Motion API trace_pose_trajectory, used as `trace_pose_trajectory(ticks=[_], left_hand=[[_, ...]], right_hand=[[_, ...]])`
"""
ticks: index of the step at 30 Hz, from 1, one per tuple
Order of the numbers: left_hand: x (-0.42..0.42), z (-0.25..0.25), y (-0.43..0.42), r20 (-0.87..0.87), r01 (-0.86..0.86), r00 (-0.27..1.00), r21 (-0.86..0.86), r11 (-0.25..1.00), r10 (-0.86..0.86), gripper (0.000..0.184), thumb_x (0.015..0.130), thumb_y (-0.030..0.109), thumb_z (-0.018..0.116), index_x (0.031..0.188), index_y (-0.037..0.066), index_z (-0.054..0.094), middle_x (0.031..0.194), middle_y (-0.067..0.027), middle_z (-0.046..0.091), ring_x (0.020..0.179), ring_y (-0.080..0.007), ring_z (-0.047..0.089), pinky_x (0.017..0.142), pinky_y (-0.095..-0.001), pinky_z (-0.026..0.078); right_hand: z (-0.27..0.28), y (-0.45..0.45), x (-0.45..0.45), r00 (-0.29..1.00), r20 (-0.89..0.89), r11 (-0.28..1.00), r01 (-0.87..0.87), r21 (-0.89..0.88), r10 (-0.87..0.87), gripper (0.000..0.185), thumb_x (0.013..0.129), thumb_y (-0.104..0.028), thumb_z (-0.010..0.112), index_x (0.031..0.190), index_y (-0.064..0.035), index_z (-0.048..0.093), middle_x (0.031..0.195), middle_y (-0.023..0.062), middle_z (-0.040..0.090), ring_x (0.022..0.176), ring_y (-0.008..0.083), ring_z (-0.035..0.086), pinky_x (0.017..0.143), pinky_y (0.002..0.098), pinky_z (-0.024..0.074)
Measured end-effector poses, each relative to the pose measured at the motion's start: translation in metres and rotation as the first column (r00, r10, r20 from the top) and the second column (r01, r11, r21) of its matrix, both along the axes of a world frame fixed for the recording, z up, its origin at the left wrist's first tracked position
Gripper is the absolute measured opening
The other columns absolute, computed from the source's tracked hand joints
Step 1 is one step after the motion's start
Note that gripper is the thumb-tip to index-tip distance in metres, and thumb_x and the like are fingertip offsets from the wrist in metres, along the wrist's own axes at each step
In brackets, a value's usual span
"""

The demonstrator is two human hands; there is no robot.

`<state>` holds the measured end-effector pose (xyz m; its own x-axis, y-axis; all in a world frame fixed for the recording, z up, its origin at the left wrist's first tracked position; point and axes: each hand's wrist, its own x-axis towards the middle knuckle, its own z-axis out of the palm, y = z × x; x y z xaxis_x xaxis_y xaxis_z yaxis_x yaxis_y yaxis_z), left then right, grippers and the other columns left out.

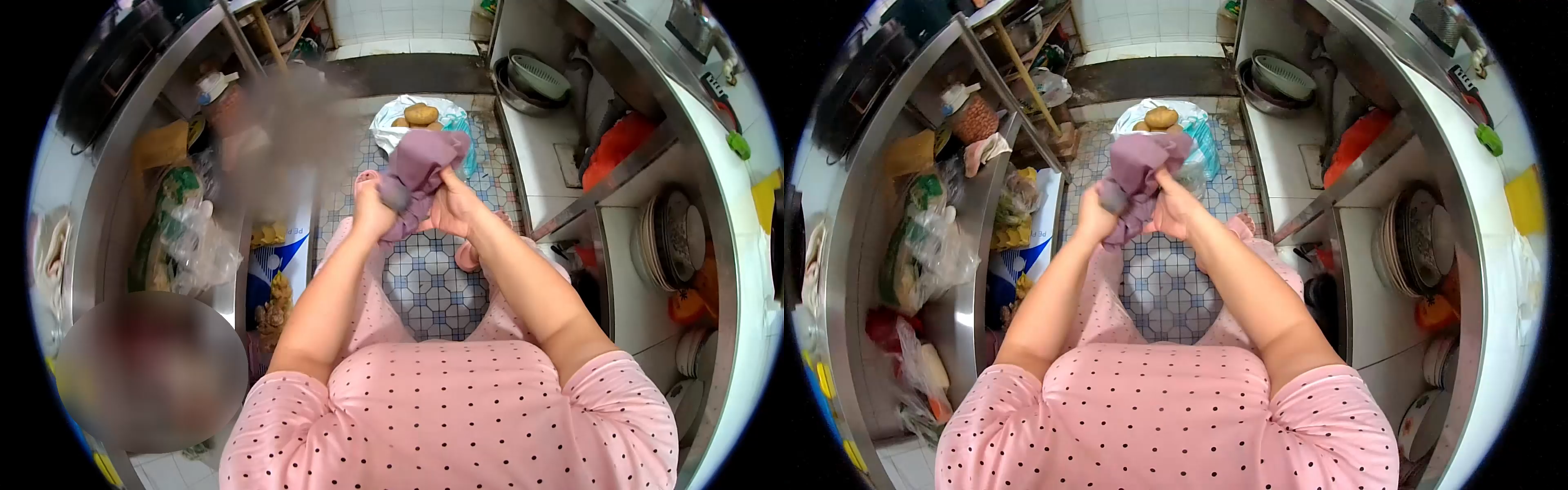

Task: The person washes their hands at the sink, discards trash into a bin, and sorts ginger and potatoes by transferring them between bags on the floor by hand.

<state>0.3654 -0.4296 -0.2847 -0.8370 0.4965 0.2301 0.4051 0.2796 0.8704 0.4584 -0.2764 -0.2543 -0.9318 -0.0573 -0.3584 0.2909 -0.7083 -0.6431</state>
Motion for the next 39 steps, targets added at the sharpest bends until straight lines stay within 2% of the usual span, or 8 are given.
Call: trace_pose_trajectory(ticks=[4, 8, 18, 21, 25, 29, 33, 39], left_hand=[[0.078, 0.052, -0.006, -0.372, -0.119, 0.922, -0.532, 0.838, -0.105, 0.015, 0.068, 0.024, 0.069, 0.071, 0.009, 0.068, 0.074, -0.0129, 0.068, 0.069, -0.0326, 0.065, 0.066, -0.0396, 0.051], [0.117, 0.078, -0.019, -0.382, -0.044, 0.87, -0.692, 0.721, -0.312, 0.015, 0.066, 0.019, 0.068, 0.077, 0.009, 0.068, 0.084, -0.0126, 0.067, 0.072, -0.0322, 0.065, 0.066, -0.0399, 0.052], [0.173, 0.108, -0.061, -0.475, 0.381, 0.814, -0.001, 0.925, -0.335, 0.08, 0.058, 0.017, 0.083, 0.13, 0.02, 0.049, 0.151, -0.0183, 0.014, 0.122, -0.0395, 0.046, 0.093, -0.0432, 0.047], [0.206, 0.127, -0.08, -0.493, 0.288, 0.74, -0.383, 0.878, -0.458, 0.083, 0.057, 0.021, 0.085, 0.131, 0.027, 0.047, 0.152, -0.0183, 0.01, 0.123, -0.0414, 0.044, 0.092, -0.0438, 0.049], [0.233, 0.131, -0.096, -0.407, 0.247, 0.749, -0.561, 0.79, -0.523, 0.079, 0.059, 0.015, 0.081, 0.129, 0.032, 0.049, 0.145, -0.0124, 0.035, 0.115, -0.0346, 0.054, 0.086, -0.042, 0.052], [0.242, 0.127, -0.113, -0.532, 0.316, 0.749, -0.238, 0.918, -0.396, 0.057, 0.061, 0.002, 0.07, 0.115, 0.016, 0.061, 0.124, -0.0113, 0.057, 0.111, -0.0312, 0.057, 0.09, -0.0378, 0.049], [0.262, 0.148, -0.116, -0.196, 0.449, 0.884, 0.108, 0.887, -0.424, 0.05, 0.059, -0.006, 0.066, 0.107, 0.005, 0.061, 0.106, -0.0112, 0.065, 0.096, -0.0226, 0.062, 0.083, -0.0336, 0.049], [0.351, 0.192, -0.106, -0.195, 0.691, 0.722, 0.15, 0.707, -0.664, 0.042, 0.063, -0.009, 0.065, 0.104, -0.001, 0.061, 0.093, -0.0064, 0.067, 0.084, -0.0132, 0.062, 0.074, -0.0273, 0.051]], right_hand=[[0.009, -0.039, 0.034, 0.989, 0.023, 0.989, 0.147, -0.012, -0.146, 0.045, 0.09, -0.042, 0.054, 0.122, -0.0104, 0.051, 0.116, 0.0067, 0.06, 0.101, 0.0213, 0.06, 0.083, 0.0424, 0.0508], [0.025, -0.055, 0.074, 0.955, 0.045, 0.952, 0.296, -0.077, -0.293, 0.031, 0.088, -0.027, 0.052, 0.112, -0.0079, 0.055, 0.106, 0.0085, 0.063, 0.092, 0.0216, 0.063, 0.077, 0.0388, 0.0529], [0.056, -0.06, 0.147, 0.836, 0.005, 0.82, 0.54, -0.19, -0.549, 0.032, 0.086, -0.012, 0.047, 0.113, 0.0031, 0.053, 0.109, 0.0151, 0.06, 0.099, 0.0257, 0.061, 0.09, 0.0417, 0.05], [0.039, -0.081, 0.169, 0.877, -0.111, 0.866, 0.429, -0.256, -0.468, 0.029, 0.087, -0.011, 0.048, 0.11, 0.0045, 0.055, 0.109, 0.0153, 0.06, 0.099, 0.026, 0.062, 0.087, 0.0402, 0.051], [0.037, -0.123, 0.207, 0.842, -0.15, 0.855, 0.508, -0.109, -0.519, 0.028, 0.091, -0.015, 0.049, 0.114, -0.0008, 0.055, 0.106, 0.0108, 0.062, 0.093, 0.0214, 0.064, 0.079, 0.0333, 0.0542], [0.071, -0.147, 0.251, 0.92, -0.188, 0.823, 0.392, 0.41, -0.344, 0.043, 0.088, -0.031, 0.058, 0.125, -0.0145, 0.047, 0.106, 0.0036, 0.06, 0.093, 0.0129, 0.061, 0.067, 0.0348, 0.0553], [0.118, -0.161, 0.316, 0.858, -0.416, 0.786, 0.47, 0.401, -0.301, 0.093, 0.081, -0.034, 0.068, 0.147, -0.015, 0.005, 0.129, 0.0085, 0.045, 0.116, 0.0187, 0.048, 0.086, 0.0394, 0.0491], [0.126, -0.186, 0.42, 0.76, -0.549, -0.023, 0.578, 0.815, -0.348, 0.136, 0.06, -0.038, 0.087, 0.143, 0.0056, -0.012, 0.146, 0.0305, 0.016, 0.138, 0.036, 0.02, 0.112, 0.0362, 0.0202]])
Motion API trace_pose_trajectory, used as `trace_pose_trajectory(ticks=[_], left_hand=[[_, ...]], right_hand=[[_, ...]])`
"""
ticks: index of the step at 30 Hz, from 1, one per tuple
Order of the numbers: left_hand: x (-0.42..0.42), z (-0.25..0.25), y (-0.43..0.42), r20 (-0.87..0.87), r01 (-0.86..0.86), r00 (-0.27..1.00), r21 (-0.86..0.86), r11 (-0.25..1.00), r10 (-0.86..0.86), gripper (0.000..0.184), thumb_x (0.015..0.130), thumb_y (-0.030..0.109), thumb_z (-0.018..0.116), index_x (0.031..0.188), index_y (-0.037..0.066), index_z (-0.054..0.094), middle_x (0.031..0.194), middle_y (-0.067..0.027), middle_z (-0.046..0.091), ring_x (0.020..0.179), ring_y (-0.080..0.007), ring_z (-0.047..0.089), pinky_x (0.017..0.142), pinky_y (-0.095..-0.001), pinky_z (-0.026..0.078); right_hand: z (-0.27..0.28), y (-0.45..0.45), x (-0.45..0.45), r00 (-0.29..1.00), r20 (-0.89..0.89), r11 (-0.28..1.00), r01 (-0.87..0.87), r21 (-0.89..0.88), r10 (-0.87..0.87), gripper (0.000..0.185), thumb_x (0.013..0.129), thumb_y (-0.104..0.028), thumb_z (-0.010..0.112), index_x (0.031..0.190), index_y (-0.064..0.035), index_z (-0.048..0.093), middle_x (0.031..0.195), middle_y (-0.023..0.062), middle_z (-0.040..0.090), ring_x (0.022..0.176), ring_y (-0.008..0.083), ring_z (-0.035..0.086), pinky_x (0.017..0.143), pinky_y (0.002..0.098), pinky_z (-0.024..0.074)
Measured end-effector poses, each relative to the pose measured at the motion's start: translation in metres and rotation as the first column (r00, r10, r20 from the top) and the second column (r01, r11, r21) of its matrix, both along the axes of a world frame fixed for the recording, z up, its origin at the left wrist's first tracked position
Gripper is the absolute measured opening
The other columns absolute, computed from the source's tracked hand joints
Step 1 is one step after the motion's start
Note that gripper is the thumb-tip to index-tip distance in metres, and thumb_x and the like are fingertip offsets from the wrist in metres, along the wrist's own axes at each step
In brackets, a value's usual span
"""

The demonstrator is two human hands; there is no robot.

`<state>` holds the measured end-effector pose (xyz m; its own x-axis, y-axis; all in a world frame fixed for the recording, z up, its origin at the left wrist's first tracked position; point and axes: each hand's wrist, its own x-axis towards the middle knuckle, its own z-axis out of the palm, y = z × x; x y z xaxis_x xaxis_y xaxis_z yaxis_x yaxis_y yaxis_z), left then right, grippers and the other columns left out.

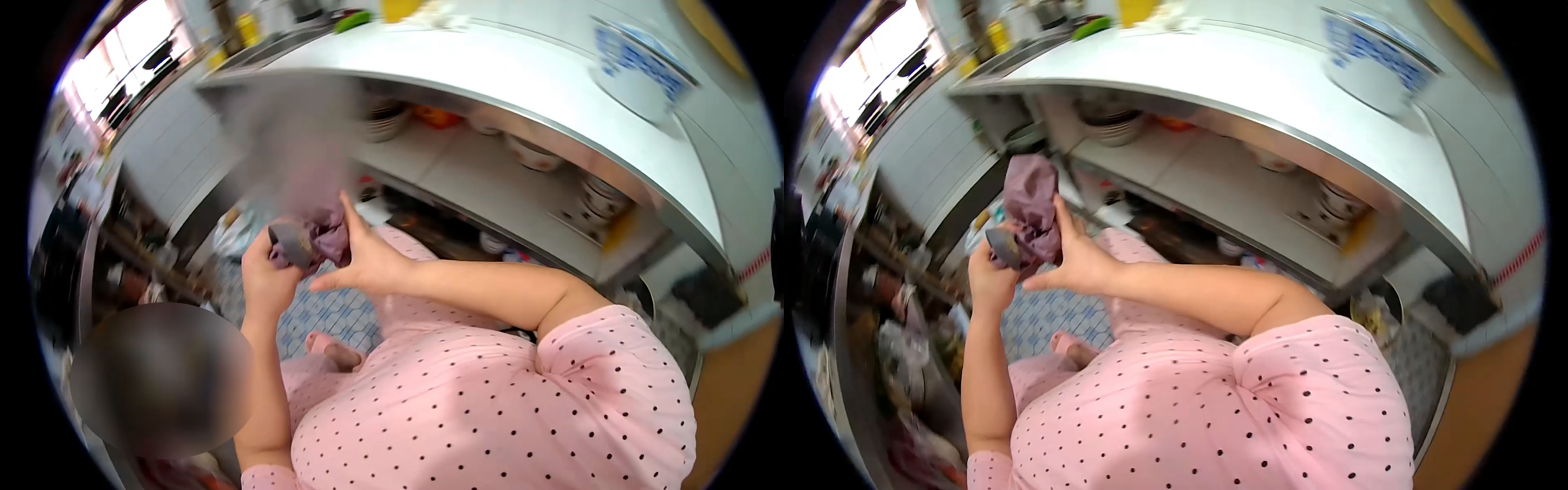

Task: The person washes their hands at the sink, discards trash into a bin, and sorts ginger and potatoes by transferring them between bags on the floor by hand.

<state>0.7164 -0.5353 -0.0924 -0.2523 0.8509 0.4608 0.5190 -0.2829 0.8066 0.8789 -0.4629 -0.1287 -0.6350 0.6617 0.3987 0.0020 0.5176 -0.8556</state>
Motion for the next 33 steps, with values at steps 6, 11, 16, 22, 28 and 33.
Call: trace_pose_trajectory(ticks=[6, 11, 16, 22, 28, 33], left_hand=[[0.077, 0.009, 0.026, 0.146, 0.257, 0.962, -0.218, 0.941, -0.229, 0.035, 0.069, -0.008, 0.071, 0.102, 0.001, 0.06, 0.09, -0.0034, 0.064, 0.078, -0.0091, 0.06, 0.07, -0.0236, 0.05], [0.109, -0.008, 0.046, 0.214, 0.364, 0.925, -0.27, 0.891, -0.314, 0.038, 0.069, 0.005, 0.077, 0.104, 0.001, 0.062, 0.089, -0.004, 0.067, 0.077, -0.0092, 0.06, 0.069, -0.0249, 0.05], [0.144, -0.016, 0.047, 0.062, 0.459, 0.887, -0.235, 0.857, -0.458, 0.053, 0.068, 0.008, 0.078, 0.115, 0.002, 0.054, 0.107, -0.0092, 0.061, 0.097, -0.0171, 0.059, 0.08, -0.0296, 0.049], [0.189, -0.013, 0.03, 0.16, 0.709, 0.686, -0.364, 0.603, -0.71, 0.097, 0.062, 0.01, 0.083, 0.142, 0.012, 0.029, 0.133, -0.0142, 0.044, 0.113, -0.027, 0.054, 0.084, -0.0353, 0.052], [0.246, -0.036, 0.03, 0.256, 0.804, 0.553, -0.414, 0.427, -0.793, 0.063, 0.078, 0.009, 0.072, 0.135, 0.008, 0.043, 0.136, -0.0108, 0.045, 0.097, -0.02, 0.062, 0.078, -0.0294, 0.053], [0.341, -0.055, 0.03, 0.092, 0.771, 0.376, -0.582, 0.257, -0.922, 0.031, 0.087, 0.014, 0.063, 0.115, 0.001, 0.059, 0.107, -0.0142, 0.063, 0.095, -0.0189, 0.062, 0.081, -0.0306, 0.051]], right_hand=[[0.002, 0.009, 0.087, 0.953, 0.079, 0.944, 0.274, 0.181, -0.292, 0.123, 0.053, -0.045, 0.087, 0.14, 0.0069, 0.017, 0.141, 0.031, 0.026, 0.123, 0.0425, 0.043, 0.1, 0.0395, 0.0409], [0.0, 0.01, 0.127, 0.927, -0.024, 0.916, 0.373, 0.15, -0.373, 0.086, 0.055, -0.038, 0.087, 0.123, -0.0054, 0.047, 0.108, 0.0159, 0.061, 0.099, 0.033, 0.061, 0.084, 0.0389, 0.0483], [-0.006, 0.005, 0.166, 0.902, 0.027, 0.902, 0.43, 0.048, -0.432, 0.067, 0.056, -0.032, 0.087, 0.109, -0.0059, 0.056, 0.097, 0.0145, 0.064, 0.089, 0.0332, 0.062, 0.078, 0.0382, 0.0485], [-0.022, -0.03, 0.257, 0.865, -0.007, 0.865, 0.501, -0.031, -0.501, 0.073, 0.059, -0.029, 0.089, 0.117, -0.003, 0.053, 0.105, 0.0125, 0.065, 0.095, 0.023, 0.063, 0.083, 0.0338, 0.0479], [-0.039, -0.132, 0.396, 0.818, 0.0, 0.709, 0.499, -0.498, -0.575, 0.069, 0.067, -0.005, 0.081, 0.127, -0.0018, 0.047, 0.117, 0.0046, 0.059, 0.105, 0.0133, 0.055, 0.093, 0.0309, 0.0444], [-0.085, -0.196, 0.508, 0.545, 0.166, 0.399, 0.759, -0.515, -0.822, 0.062, 0.069, -0.006, 0.08, 0.123, 0.0002, 0.05, 0.114, 0.0045, 0.06, 0.103, 0.0151, 0.056, 0.092, 0.0323, 0.0457]])
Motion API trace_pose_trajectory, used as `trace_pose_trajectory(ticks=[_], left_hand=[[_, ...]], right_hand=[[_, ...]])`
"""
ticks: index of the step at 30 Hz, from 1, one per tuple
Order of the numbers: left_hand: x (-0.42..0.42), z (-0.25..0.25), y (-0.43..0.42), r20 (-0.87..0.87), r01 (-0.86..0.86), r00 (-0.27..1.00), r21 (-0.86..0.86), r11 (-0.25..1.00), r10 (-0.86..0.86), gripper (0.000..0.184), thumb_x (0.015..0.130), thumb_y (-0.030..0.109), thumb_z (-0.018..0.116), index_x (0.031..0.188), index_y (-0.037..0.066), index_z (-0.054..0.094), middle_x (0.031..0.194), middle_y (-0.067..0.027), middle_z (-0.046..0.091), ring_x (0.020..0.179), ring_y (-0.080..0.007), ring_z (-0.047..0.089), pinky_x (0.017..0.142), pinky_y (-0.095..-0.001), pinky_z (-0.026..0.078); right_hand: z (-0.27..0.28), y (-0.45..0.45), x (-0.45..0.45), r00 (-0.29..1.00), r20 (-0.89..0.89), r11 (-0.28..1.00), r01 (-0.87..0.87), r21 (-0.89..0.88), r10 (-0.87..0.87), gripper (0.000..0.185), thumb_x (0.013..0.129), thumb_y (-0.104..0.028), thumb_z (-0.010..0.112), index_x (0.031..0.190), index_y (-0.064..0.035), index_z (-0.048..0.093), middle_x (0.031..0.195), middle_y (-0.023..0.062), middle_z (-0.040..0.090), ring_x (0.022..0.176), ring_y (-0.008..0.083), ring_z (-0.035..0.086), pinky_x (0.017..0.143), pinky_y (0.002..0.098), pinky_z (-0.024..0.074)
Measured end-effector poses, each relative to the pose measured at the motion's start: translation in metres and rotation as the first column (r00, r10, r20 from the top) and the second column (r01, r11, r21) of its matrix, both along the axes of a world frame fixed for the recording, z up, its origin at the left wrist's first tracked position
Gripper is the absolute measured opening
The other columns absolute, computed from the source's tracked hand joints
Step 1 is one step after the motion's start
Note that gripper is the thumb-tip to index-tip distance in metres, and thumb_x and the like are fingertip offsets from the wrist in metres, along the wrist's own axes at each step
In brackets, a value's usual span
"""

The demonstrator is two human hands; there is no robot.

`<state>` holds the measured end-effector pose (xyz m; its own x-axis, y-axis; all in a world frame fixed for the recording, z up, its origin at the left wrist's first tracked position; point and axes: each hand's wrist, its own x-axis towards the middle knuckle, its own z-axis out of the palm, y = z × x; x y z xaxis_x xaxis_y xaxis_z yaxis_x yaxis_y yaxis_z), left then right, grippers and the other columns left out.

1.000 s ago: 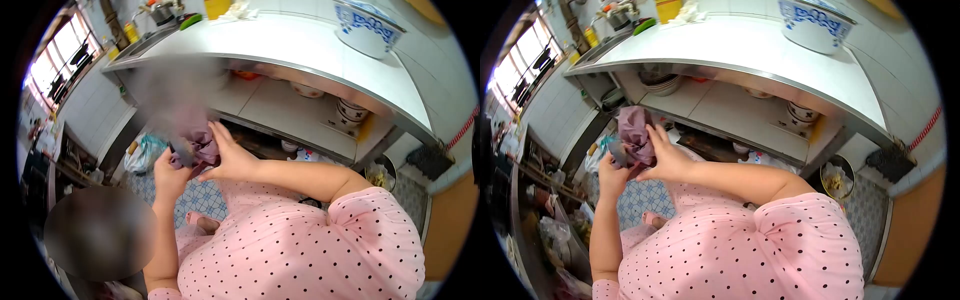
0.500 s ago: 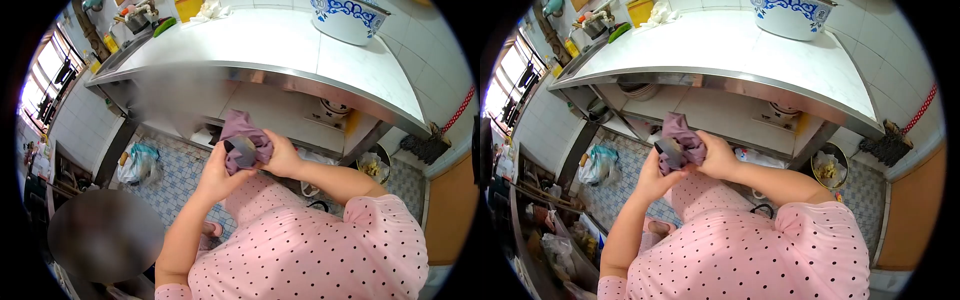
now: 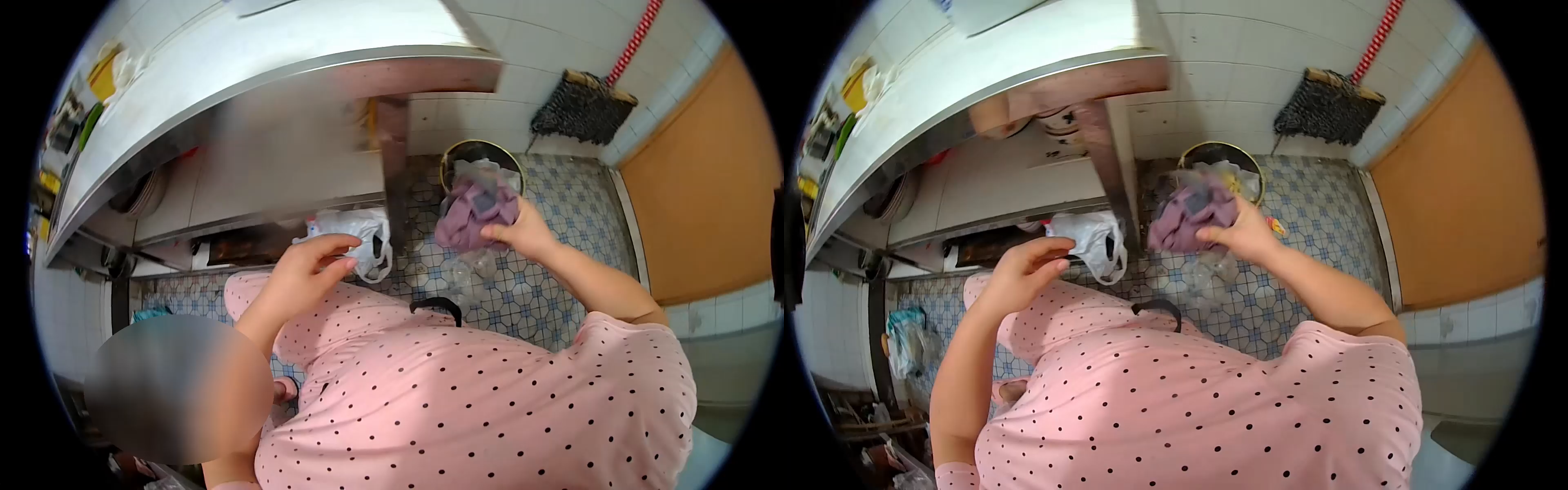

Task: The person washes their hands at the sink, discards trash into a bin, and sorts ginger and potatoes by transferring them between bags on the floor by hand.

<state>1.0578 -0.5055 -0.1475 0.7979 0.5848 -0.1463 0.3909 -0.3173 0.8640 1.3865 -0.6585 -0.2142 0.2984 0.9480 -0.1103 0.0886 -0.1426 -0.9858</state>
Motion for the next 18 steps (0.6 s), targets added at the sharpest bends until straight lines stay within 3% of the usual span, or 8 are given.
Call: trace_pose_trajectory(ticks=[1, 3, 4, 7, 13, 14, 17, 18], left_hand=[[0.016, -0.001, -0.005, 0.0, 0.016, 1.0, 0.008, 1.0, -0.016, 0.031, 0.087, 0.014, 0.064, 0.115, 0.001, 0.059, 0.108, -0.0135, 0.063, 0.096, -0.0188, 0.062, 0.081, -0.0306, 0.051], [0.039, 0.0, -0.008, 0.0, 0.041, 0.999, 0.031, 0.999, -0.041, 0.031, 0.087, 0.014, 0.064, 0.115, 0.002, 0.059, 0.109, -0.012, 0.063, 0.098, -0.0185, 0.061, 0.082, -0.0306, 0.051], [0.047, -0.006, -0.008, 0.032, 0.036, 0.999, 0.013, 0.999, -0.036, 0.029, 0.088, 0.014, 0.063, 0.113, 0.002, 0.06, 0.111, -0.0101, 0.062, 0.099, -0.0182, 0.06, 0.081, -0.0303, 0.051], [0.064, -0.005, -0.008, 0.011, 0.05, 0.999, 0.063, 0.997, -0.051, 0.027, 0.088, 0.013, 0.062, 0.113, 0.002, 0.06, 0.111, -0.009, 0.062, 0.097, -0.0176, 0.06, 0.081, -0.0296, 0.051], [0.078, -0.017, 0.001, -0.044, -0.059, 0.997, 0.08, 0.995, 0.062, 0.025, 0.089, 0.01, 0.061, 0.112, 0.002, 0.06, 0.109, -0.0088, 0.062, 0.096, -0.0166, 0.061, 0.079, -0.0284, 0.051], [0.077, -0.018, 0.003, -0.046, -0.07, 0.996, 0.085, 0.994, 0.075, 0.025, 0.089, 0.01, 0.061, 0.112, 0.001, 0.06, 0.109, -0.0091, 0.062, 0.095, -0.0167, 0.061, 0.079, -0.0284, 0.051], [0.072, -0.018, 0.007, -0.073, -0.114, 0.99, 0.08, 0.99, 0.119, 0.024, 0.089, 0.009, 0.06, 0.111, 0.0, 0.061, 0.111, -0.0089, 0.062, 0.095, -0.0159, 0.06, 0.08, -0.0277, 0.05], [0.072, -0.018, 0.008, -0.09, -0.136, 0.986, 0.07, 0.988, 0.142, 0.024, 0.089, 0.008, 0.06, 0.111, 0.0, 0.06, 0.112, -0.0083, 0.061, 0.096, -0.0149, 0.059, 0.081, -0.027, 0.05]], right_hand=[[-0.009, -0.003, 0.022, 0.996, 0.001, 0.996, 0.09, -0.013, -0.09, 0.06, 0.069, -0.007, 0.08, 0.121, 0.0001, 0.051, 0.113, 0.0048, 0.061, 0.101, 0.0156, 0.057, 0.091, 0.0326, 0.0463], [-0.034, -0.001, 0.064, 0.94, 0.22, 0.965, 0.243, 0.098, -0.259, 0.059, 0.068, -0.01, 0.081, 0.118, 0.0005, 0.053, 0.108, 0.0069, 0.064, 0.098, 0.016, 0.059, 0.088, 0.0317, 0.0475], [-0.04, 0.002, 0.084, 0.853, 0.432, 0.954, 0.287, 0.083, -0.294, 0.059, 0.068, -0.021, 0.082, 0.116, -0.0011, 0.054, 0.105, 0.0116, 0.066, 0.097, 0.0207, 0.063, 0.086, 0.0319, 0.048], [-0.052, 0.032, 0.123, 0.671, 0.668, 0.891, 0.452, -0.025, -0.322, 0.061, 0.069, -0.033, 0.08, 0.116, -0.0029, 0.054, 0.104, 0.0157, 0.066, 0.097, 0.0288, 0.064, 0.085, 0.035, 0.0485], [-0.127, 0.099, 0.152, 0.594, 0.804, 0.859, 0.427, -0.283, -0.03, 0.067, 0.069, -0.042, 0.076, 0.119, -0.005, 0.051, 0.112, 0.0185, 0.062, 0.102, 0.034, 0.06, 0.088, 0.0412, 0.0472], [-0.136, 0.106, 0.154, 0.62, 0.778, 0.816, 0.395, -0.422, 0.102, 0.069, 0.07, -0.043, 0.076, 0.122, -0.0059, 0.049, 0.12, 0.0185, 0.057, 0.108, 0.0336, 0.057, 0.091, 0.0411, 0.0464], [-0.193, 0.118, 0.157, 0.574, 0.783, 0.79, 0.354, -0.501, 0.239, 0.07, 0.071, -0.041, 0.075, 0.123, -0.005, 0.047, 0.121, 0.0189, 0.056, 0.111, 0.0349, 0.056, 0.091, 0.0408, 0.0466], [-0.204, 0.122, 0.154, 0.598, 0.758, 0.759, 0.357, -0.545, 0.262, 0.064, 0.075, -0.035, 0.072, 0.126, -0.0082, 0.045, 0.128, 0.0179, 0.05, 0.114, 0.0356, 0.053, 0.093, 0.041, 0.0456]])
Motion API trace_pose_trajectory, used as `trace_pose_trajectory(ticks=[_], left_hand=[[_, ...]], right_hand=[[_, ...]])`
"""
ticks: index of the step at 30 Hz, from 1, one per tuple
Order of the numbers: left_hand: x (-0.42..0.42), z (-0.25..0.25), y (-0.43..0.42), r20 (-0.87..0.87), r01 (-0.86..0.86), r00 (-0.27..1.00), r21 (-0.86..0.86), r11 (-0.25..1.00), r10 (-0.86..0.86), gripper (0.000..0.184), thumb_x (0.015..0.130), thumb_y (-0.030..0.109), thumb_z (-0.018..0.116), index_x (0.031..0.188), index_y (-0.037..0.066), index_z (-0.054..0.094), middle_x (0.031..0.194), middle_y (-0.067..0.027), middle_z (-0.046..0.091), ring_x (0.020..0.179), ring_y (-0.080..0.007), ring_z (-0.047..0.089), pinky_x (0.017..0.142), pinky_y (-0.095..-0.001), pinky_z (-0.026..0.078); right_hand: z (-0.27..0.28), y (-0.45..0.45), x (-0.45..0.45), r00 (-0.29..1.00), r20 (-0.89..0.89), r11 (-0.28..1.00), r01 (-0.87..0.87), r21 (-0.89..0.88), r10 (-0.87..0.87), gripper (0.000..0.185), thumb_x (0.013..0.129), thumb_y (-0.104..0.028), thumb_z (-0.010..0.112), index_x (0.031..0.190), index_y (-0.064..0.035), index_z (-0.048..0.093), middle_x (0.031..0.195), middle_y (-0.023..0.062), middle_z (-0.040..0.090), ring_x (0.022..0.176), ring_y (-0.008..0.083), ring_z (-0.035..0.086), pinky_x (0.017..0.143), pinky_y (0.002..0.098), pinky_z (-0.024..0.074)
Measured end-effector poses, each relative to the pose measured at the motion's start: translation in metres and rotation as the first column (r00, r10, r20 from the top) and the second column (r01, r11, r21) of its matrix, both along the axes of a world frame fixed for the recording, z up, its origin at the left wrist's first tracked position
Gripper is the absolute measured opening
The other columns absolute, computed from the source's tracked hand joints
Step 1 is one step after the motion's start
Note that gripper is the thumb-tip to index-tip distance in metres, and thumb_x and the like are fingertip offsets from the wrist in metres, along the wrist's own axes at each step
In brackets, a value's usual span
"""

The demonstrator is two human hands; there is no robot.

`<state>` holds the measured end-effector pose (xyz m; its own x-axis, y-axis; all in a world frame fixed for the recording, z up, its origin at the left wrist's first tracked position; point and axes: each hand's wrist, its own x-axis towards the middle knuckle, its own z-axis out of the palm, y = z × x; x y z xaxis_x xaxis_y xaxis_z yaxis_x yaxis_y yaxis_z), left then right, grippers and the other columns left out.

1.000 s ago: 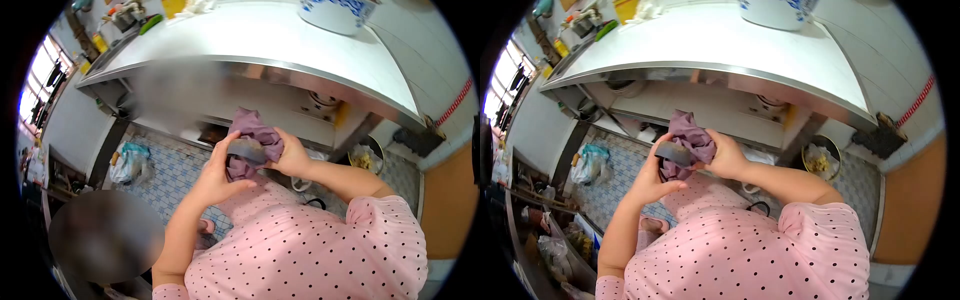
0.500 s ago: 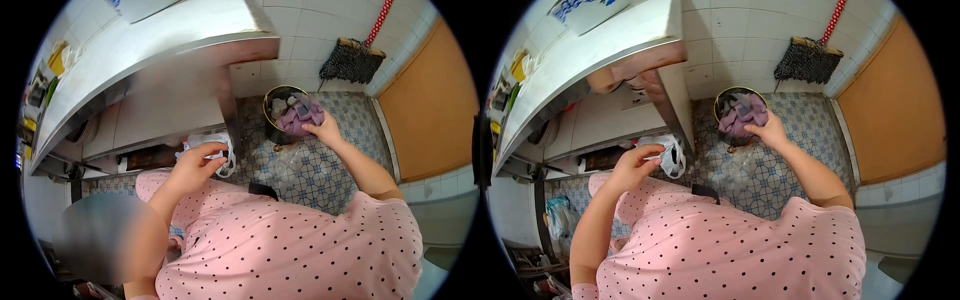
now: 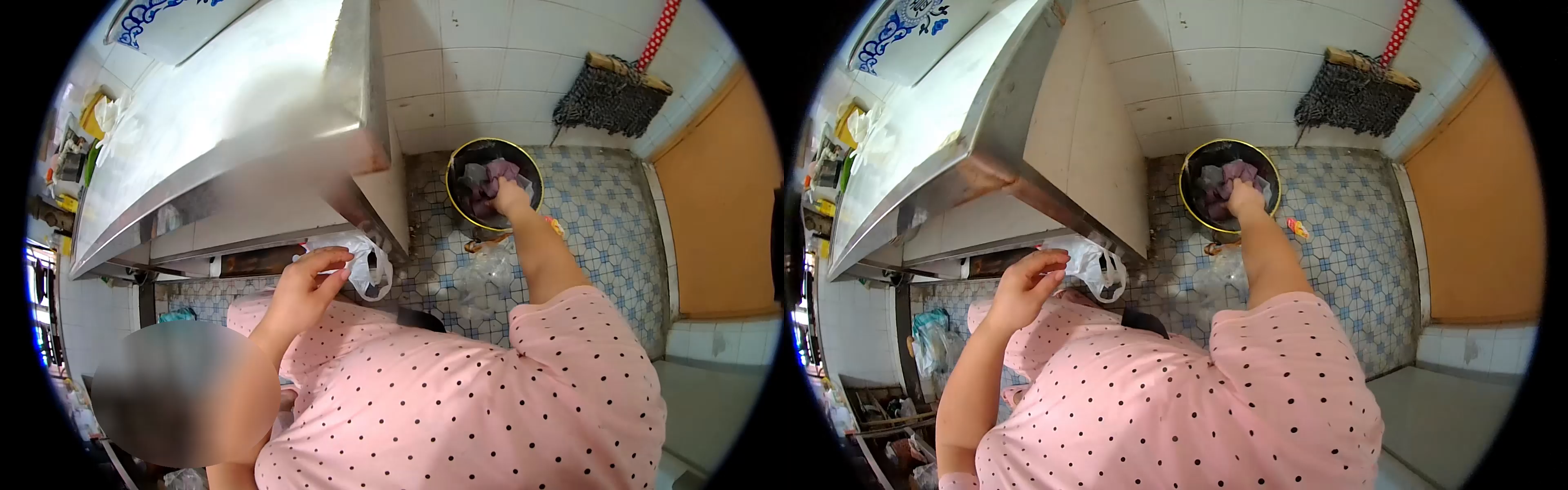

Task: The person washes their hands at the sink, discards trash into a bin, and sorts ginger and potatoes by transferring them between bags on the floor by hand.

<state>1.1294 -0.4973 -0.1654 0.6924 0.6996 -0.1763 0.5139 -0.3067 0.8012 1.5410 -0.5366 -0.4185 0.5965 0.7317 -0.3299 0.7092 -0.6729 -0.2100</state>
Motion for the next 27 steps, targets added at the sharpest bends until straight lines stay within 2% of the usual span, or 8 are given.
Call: trace_pose_trajectory(ticks=[7, 16, 17, 19, 22, 24, 26, 27], left_hand=[[-0.005, -0.011, 0.002, -0.057, -0.087, 0.995, -0.083, 0.993, 0.082, 0.024, 0.088, 0.008, 0.06, 0.111, 0.0, 0.061, 0.109, -0.01, 0.063, 0.093, -0.0162, 0.062, 0.08, -0.0274, 0.05], [0.008, -0.016, 0.009, 0.038, 0.016, 0.999, -0.065, 0.998, -0.013, 0.022, 0.091, 0.005, 0.057, 0.111, -0.003, 0.06, 0.108, -0.0089, 0.061, 0.092, -0.0118, 0.058, 0.082, -0.0238, 0.047], [0.009, -0.018, 0.01, 0.046, 0.039, 0.998, -0.05, 0.998, -0.037, 0.021, 0.091, 0.004, 0.057, 0.111, -0.003, 0.06, 0.109, -0.009, 0.061, 0.092, -0.0117, 0.057, 0.082, -0.0238, 0.047], [0.012, -0.021, 0.01, 0.064, 0.024, 0.998, -0.097, 0.995, -0.018, 0.022, 0.09, 0.005, 0.058, 0.111, -0.002, 0.061, 0.106, -0.0079, 0.063, 0.093, -0.0115, 0.058, 0.082, -0.0238, 0.046], [0.017, -0.029, 0.009, 0.06, 0.018, 0.998, -0.172, 0.985, -0.008, 0.023, 0.09, 0.007, 0.059, 0.111, -0.002, 0.061, 0.102, -0.0054, 0.064, 0.09, -0.01, 0.058, 0.082, -0.0237, 0.045], [0.022, -0.03, 0.005, 0.019, 0.053, 0.999, -0.169, 0.984, -0.05, 0.023, 0.09, 0.008, 0.059, 0.111, -0.001, 0.061, 0.101, -0.0051, 0.064, 0.088, -0.0096, 0.058, 0.081, -0.0236, 0.046], [0.026, -0.033, 0.003, -0.008, 0.07, 0.997, -0.193, 0.979, -0.073, 0.023, 0.09, 0.008, 0.059, 0.111, -0.001, 0.061, 0.1, -0.0049, 0.064, 0.087, -0.0091, 0.057, 0.08, -0.0234, 0.046], [0.027, -0.037, 0.001, -0.017, 0.071, 0.997, -0.219, 0.973, -0.077, 0.023, 0.09, 0.008, 0.059, 0.111, -0.001, 0.061, 0.1, -0.0048, 0.064, 0.087, -0.0089, 0.057, 0.079, -0.0233, 0.046]], right_hand=[[-0.045, 0.018, -0.012, 0.997, -0.046, 0.98, 0.048, -0.192, -0.058, 0.053, 0.086, -0.025, 0.053, 0.135, -0.0136, 0.036, 0.136, 0.0171, 0.04, 0.119, 0.0385, 0.049, 0.097, 0.0475, 0.042], [0.018, -0.017, 0.019, 0.985, -0.122, 0.993, -0.12, 0.0, 0.119, 0.096, 0.078, -0.049, 0.065, 0.147, -0.0105, 0.01, 0.146, 0.022, 0.029, 0.125, 0.0423, 0.042, 0.102, 0.0433, 0.0383], [-0.004, -0.031, 0.031, 0.988, 0.078, 0.964, -0.146, 0.223, 0.132, 0.081, 0.082, -0.045, 0.062, 0.143, -0.0089, 0.023, 0.132, 0.022, 0.047, 0.116, 0.04, 0.051, 0.094, 0.0439, 0.0442], [0.057, -0.058, 0.006, 0.992, 0.119, 0.943, -0.087, 0.322, 0.051, 0.053, 0.084, -0.038, 0.06, 0.124, -0.0067, 0.047, 0.114, 0.018, 0.057, 0.103, 0.0372, 0.057, 0.083, 0.0436, 0.0489], [0.035, -0.11, -0.013, 0.884, 0.168, 0.794, -0.467, 0.389, 0.437, 0.028, 0.082, -0.029, 0.059, 0.098, -0.0056, 0.059, 0.1, 0.0139, 0.06, 0.092, 0.0337, 0.06, 0.074, 0.0423, 0.0506], [0.018, -0.136, -0.056, 0.828, 0.026, 0.814, -0.556, 0.169, 0.56, 0.027, 0.078, -0.027, 0.06, 0.097, -0.0092, 0.065, 0.112, 0.0177, 0.056, 0.099, 0.0355, 0.057, 0.081, 0.042, 0.0502], [-0.044, -0.159, -0.082, 0.9, 0.014, 0.881, -0.43, 0.198, 0.436, 0.042, 0.079, -0.031, 0.061, 0.118, -0.0172, 0.061, 0.133, 0.0206, 0.044, 0.113, 0.0399, 0.05, 0.095, 0.0397, 0.0433], [-0.066, -0.157, -0.087, 0.949, -0.105, 0.955, -0.293, 0.055, 0.297, 0.044, 0.08, -0.035, 0.06, 0.121, -0.0189, 0.06, 0.138, 0.02, 0.04, 0.12, 0.0403, 0.042, 0.099, 0.043, 0.0388]])
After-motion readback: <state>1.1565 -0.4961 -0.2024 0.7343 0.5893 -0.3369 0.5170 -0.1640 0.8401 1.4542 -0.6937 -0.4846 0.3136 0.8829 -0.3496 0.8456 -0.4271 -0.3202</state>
